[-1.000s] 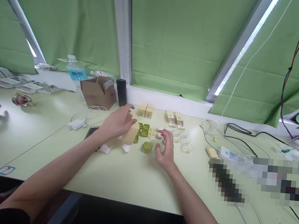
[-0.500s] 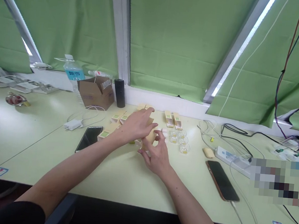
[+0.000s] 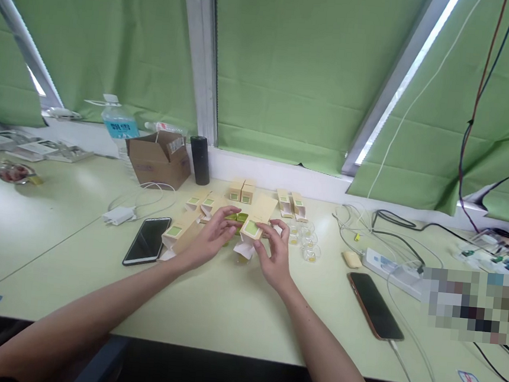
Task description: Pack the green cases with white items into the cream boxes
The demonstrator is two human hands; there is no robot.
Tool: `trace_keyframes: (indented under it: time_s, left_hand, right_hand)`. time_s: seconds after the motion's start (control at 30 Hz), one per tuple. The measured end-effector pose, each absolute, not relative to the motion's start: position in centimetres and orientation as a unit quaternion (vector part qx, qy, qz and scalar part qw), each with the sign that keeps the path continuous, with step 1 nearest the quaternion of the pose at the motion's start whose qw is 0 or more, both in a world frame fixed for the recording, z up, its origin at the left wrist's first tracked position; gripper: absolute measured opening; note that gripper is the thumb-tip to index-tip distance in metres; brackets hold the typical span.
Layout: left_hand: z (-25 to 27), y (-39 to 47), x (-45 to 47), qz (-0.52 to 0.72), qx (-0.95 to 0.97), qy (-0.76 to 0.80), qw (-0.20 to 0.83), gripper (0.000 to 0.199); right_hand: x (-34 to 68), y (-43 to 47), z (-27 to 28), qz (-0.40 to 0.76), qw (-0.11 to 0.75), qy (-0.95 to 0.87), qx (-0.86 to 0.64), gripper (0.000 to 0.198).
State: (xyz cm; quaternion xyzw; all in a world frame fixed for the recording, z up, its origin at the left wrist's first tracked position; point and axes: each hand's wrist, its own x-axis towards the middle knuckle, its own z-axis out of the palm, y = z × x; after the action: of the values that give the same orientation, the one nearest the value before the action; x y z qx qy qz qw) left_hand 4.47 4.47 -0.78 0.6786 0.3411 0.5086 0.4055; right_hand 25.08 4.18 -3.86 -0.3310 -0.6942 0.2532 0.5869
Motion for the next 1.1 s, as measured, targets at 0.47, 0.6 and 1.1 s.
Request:
trace_keyframes:
  time_s: [0.47, 0.6, 1.1]
  left_hand:
    - [-3.8, 3.7, 4.7, 0.531, 0.694, 0.314, 0.37, 0.033]
    - [-4.6, 3.5, 5.1, 0.543, 0.689, 0.336, 0.342, 0.034]
    - [-4.2, 2.6, 4.8, 0.547, 0.698, 0.323, 0.331, 0.03]
  right_hand:
    - [24.7, 3.2, -4.4, 0.313, 0.556, -0.716, -0.282, 0.027]
    - [24.8, 3.1, -4.8, 0.3, 0.55, -0.723, -0.291, 0.027]
    - [24.8, 2.8, -3.2, 0.406, 0.528, -0.709, -0.233, 0.037]
